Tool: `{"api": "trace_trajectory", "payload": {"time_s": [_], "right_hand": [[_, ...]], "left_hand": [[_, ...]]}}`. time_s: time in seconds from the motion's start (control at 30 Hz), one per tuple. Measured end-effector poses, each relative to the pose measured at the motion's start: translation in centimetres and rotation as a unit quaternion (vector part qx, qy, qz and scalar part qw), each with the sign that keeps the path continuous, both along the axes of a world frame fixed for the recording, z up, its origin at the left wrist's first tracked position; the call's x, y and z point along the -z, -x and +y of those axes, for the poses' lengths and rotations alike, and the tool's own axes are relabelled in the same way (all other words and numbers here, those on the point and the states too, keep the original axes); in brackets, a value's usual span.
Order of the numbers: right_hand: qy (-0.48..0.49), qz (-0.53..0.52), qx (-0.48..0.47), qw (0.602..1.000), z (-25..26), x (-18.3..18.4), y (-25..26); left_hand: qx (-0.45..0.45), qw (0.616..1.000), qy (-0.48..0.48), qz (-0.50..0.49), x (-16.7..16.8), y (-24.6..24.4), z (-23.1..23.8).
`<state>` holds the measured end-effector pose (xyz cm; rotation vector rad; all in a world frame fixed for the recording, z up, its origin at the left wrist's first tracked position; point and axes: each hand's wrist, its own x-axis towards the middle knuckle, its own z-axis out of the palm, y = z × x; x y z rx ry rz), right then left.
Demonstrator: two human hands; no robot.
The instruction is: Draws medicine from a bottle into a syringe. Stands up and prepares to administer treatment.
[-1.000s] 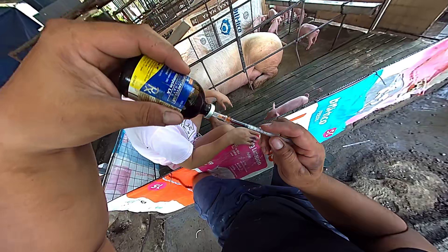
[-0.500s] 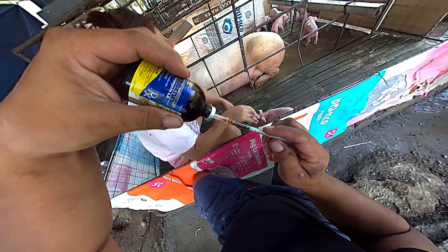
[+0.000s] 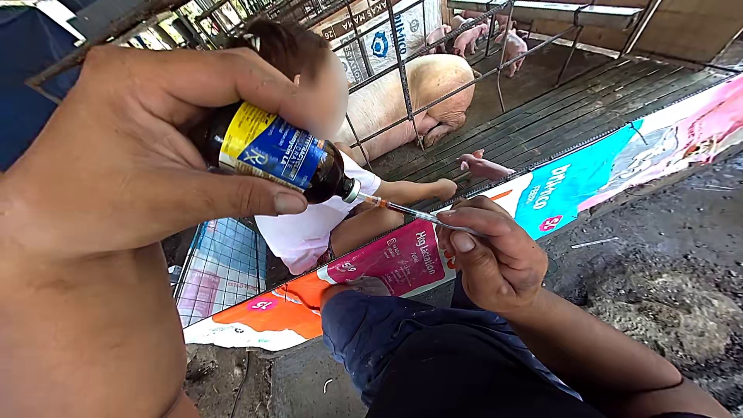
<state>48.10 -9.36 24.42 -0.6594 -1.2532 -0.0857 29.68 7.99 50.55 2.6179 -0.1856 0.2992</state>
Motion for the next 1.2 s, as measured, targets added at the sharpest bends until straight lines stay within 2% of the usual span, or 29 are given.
{"api": "trace_trajectory", "payload": {"time_s": [1.0, 1.2], "right_hand": [[0.008, 0.006, -0.002, 1.0, -0.1, 0.0, -0.1], [0.01, 0.019, 0.002, 1.0, -0.1, 0.7, -0.3]], "left_hand": [[-0.008, 1.0, 0.003, -0.001, 0.3, -0.3, 0.2], [-0.019, 1.0, 0.011, -0.007, 1.7, -0.5, 0.0]]}}
